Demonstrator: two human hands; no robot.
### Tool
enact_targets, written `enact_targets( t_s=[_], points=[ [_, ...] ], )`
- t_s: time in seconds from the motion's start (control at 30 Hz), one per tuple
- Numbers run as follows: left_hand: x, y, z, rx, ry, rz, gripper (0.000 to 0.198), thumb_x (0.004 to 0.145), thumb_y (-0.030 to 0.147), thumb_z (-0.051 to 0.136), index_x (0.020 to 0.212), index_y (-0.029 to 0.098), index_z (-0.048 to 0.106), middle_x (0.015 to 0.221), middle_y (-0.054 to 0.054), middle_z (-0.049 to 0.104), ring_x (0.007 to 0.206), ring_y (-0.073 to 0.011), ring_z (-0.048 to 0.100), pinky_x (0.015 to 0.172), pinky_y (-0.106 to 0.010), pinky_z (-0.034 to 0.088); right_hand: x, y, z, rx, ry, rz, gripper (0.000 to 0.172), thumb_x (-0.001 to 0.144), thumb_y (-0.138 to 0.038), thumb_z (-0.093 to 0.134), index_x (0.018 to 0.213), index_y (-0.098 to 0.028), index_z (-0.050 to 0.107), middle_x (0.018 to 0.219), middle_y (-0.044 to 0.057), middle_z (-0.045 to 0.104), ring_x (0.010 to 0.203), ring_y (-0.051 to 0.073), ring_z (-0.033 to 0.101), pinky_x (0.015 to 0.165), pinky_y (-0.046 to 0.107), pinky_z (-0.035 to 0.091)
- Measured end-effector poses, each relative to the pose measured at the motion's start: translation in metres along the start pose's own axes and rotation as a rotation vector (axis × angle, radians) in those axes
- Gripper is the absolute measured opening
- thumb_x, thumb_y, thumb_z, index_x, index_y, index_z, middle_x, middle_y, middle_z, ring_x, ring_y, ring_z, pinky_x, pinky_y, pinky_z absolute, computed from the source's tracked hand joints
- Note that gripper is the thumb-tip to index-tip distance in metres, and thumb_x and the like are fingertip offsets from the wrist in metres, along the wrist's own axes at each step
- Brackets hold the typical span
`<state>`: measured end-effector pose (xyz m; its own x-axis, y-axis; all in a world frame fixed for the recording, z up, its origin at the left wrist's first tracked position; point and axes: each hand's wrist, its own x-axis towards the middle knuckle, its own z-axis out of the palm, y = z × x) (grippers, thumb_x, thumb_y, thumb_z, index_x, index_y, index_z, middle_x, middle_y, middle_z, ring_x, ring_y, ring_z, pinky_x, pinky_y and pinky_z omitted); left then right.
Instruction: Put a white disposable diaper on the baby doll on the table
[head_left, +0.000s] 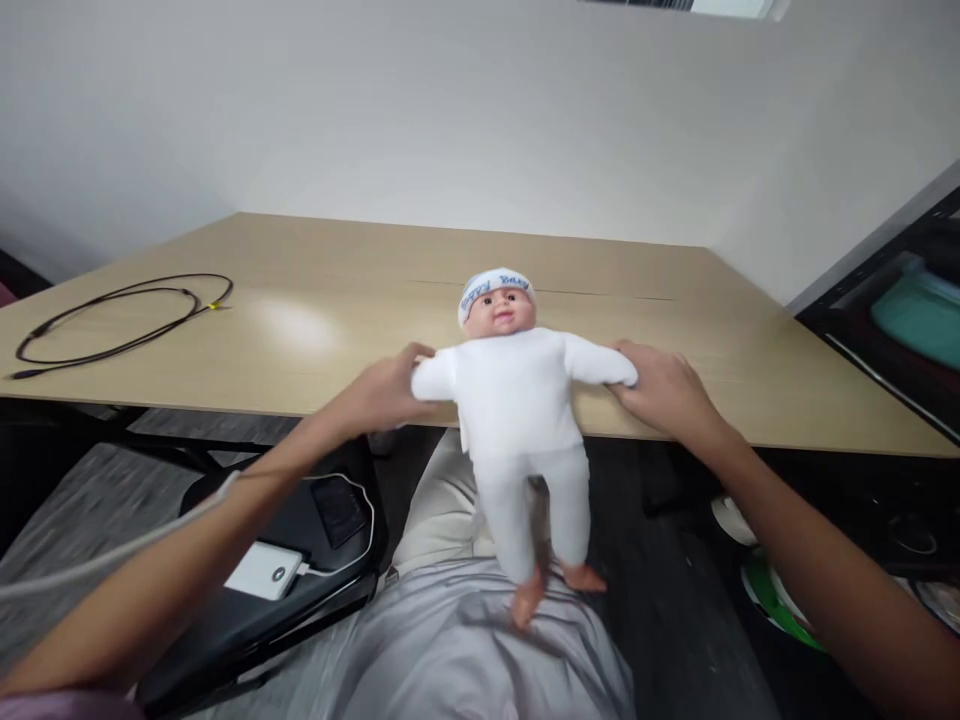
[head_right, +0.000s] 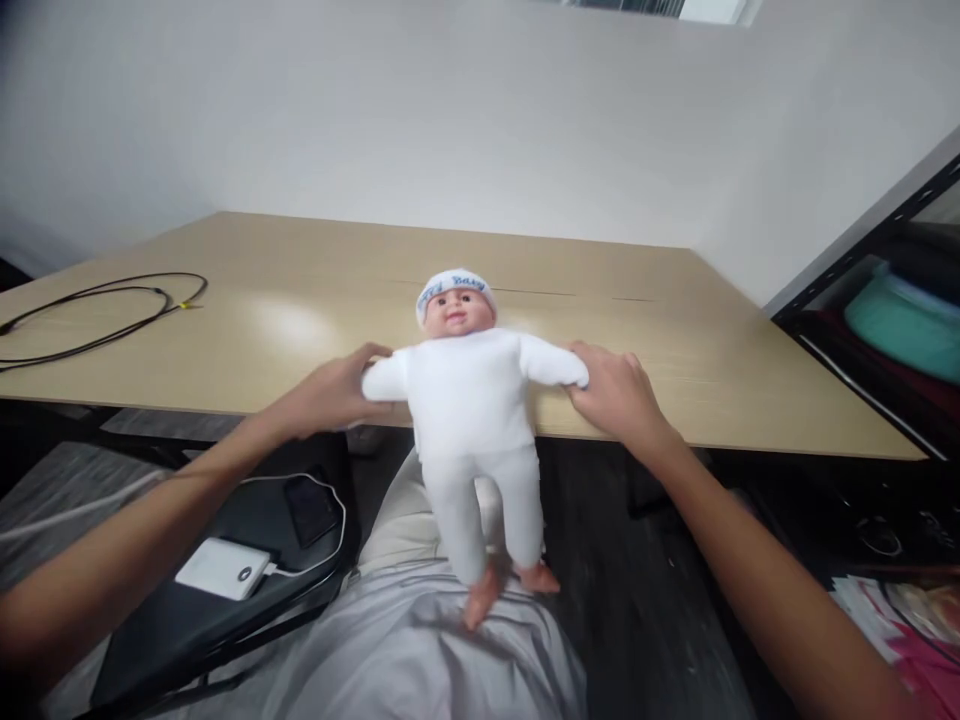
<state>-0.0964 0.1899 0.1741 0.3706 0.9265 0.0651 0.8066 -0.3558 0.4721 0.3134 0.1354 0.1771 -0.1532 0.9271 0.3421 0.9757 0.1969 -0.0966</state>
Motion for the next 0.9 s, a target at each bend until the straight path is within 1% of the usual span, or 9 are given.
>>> enact_targets(
  t_s=[0.07, 0.13, 0.23, 0.37, 0.53, 0.63, 0.7, 0.83, 0.9],
  points=[
    [0.046, -0.009, -0.005, -0.007, -0.05, 0.004, 0.061, 0.073, 0.053, 0.079, 0.124, 0.021, 0.07, 0.114, -0.009, 0.081, 0.096, -0.0319, 0.076, 0.075, -0.034, 0.052, 0.029, 0.016, 0.024, 0.011, -0.011, 0.041, 0.021, 0.095, -0.037, 0.06, 0.107, -0.023, 0.07, 0.103, 0.01, 0.079, 0.09, 0.034, 0.072, 0.067, 0.036, 0.034],
    [0.084, -0.02, -0.008, -0.035, -0.091, 0.004, 0.049, 0.075, 0.053, 0.078, 0.113, 0.023, 0.074, 0.103, -0.005, 0.082, 0.086, -0.0276, 0.075, 0.069, -0.032, 0.048, 0.052, 0.026, 0.047, 0.053, -0.008, 0.083, 0.023, 0.095, -0.042, 0.061, 0.105, -0.022, 0.068, 0.102, 0.011, 0.078, 0.089, 0.034, 0.071, 0.067, 0.035, 0.033],
    [0.126, -0.038, -0.009, 0.032, -0.067, 0.005, 0.046, 0.075, 0.055, 0.077, 0.107, 0.022, 0.075, 0.094, -0.005, 0.08, 0.08, -0.0259, 0.071, 0.066, -0.032, 0.044, 0.078, 0.034, 0.075, 0.129, 0.003, 0.12, 0.031, 0.095, -0.046, 0.061, 0.11, -0.021, 0.069, 0.105, 0.012, 0.078, 0.092, 0.035, 0.071, 0.068, 0.035, 0.036],
    [0.157, -0.059, -0.001, 0.219, 0.091, -0.017, 0.059, 0.078, 0.07, 0.073, 0.109, 0.02, 0.074, 0.095, -0.01, 0.079, 0.084, -0.031, 0.071, 0.068, -0.033, 0.042, 0.104, 0.045, 0.1, 0.178, 0.026, 0.124, 0.036, 0.096, -0.048, 0.061, 0.115, -0.02, 0.071, 0.11, 0.014, 0.078, 0.096, 0.037, 0.071, 0.071, 0.036, 0.04],
    [0.186, -0.078, 0.01, 0.238, 0.227, -0.091, 0.068, 0.082, 0.08, 0.069, 0.115, 0.021, 0.071, 0.108, -0.014, 0.081, 0.096, -0.0363, 0.074, 0.071, -0.034, 0.042, 0.14, 0.062, 0.123, 0.209, 0.085, 0.107, 0.042, 0.095, -0.052, 0.062, 0.12, -0.019, 0.071, 0.115, 0.014, 0.078, 0.099, 0.037, 0.071, 0.075, 0.037, 0.045],
    [0.213, -0.089, 0.017, 0.214, 0.269, -0.086, 0.067, 0.086, 0.078, 0.066, 0.12, 0.02, 0.068, 0.118, -0.016, 0.08, 0.105, -0.0378, 0.074, 0.072, -0.035, 0.043, 0.167, 0.071, 0.139, 0.267, 0.107, 0.05, 0.046, 0.097, -0.052, 0.059, 0.126, -0.018, 0.069, 0.12, 0.015, 0.076, 0.105, 0.037, 0.071, 0.083, 0.041, 0.05],
    [0.234, -0.096, 0.021, 0.227, 0.282, -0.08, 0.067, 0.087, 0.077, 0.065, 0.122, 0.02, 0.066, 0.119, -0.016, 0.08, 0.108, -0.0388, 0.074, 0.075, -0.036, 0.044, 0.186, 0.08, 0.15, 0.266, 0.139, 0.002, 0.048, 0.097, -0.049, 0.058, 0.13, -0.016, 0.068, 0.124, 0.016, 0.075, 0.109, 0.037, 0.07, 0.088, 0.044, 0.052],
    [0.279, -0.112, 0.027, 0.269, 0.313, -0.058, 0.069, 0.087, 0.08, 0.063, 0.121, 0.02, 0.066, 0.119, -0.017, 0.08, 0.109, -0.0406, 0.074, 0.079, -0.038, 0.047, 0.227, 0.105, 0.171, 0.189, 0.175, -0.035, 0.048, 0.095, -0.047, 0.059, 0.129, -0.014, 0.068, 0.12, 0.018, 0.073, 0.108, 0.038, 0.068, 0.092, 0.047, 0.054],
    [0.303, -0.118, 0.028, 0.285, 0.324, -0.044, 0.069, 0.087, 0.08, 0.063, 0.121, 0.02, 0.066, 0.12, -0.017, 0.08, 0.109, -0.0411, 0.074, 0.079, -0.038, 0.047, 0.248, 0.118, 0.18, 0.133, 0.186, -0.046, 0.051, 0.095, -0.048, 0.059, 0.13, -0.013, 0.069, 0.121, 0.02, 0.071, 0.111, 0.04, 0.065, 0.097, 0.051, 0.053]
  ],
)
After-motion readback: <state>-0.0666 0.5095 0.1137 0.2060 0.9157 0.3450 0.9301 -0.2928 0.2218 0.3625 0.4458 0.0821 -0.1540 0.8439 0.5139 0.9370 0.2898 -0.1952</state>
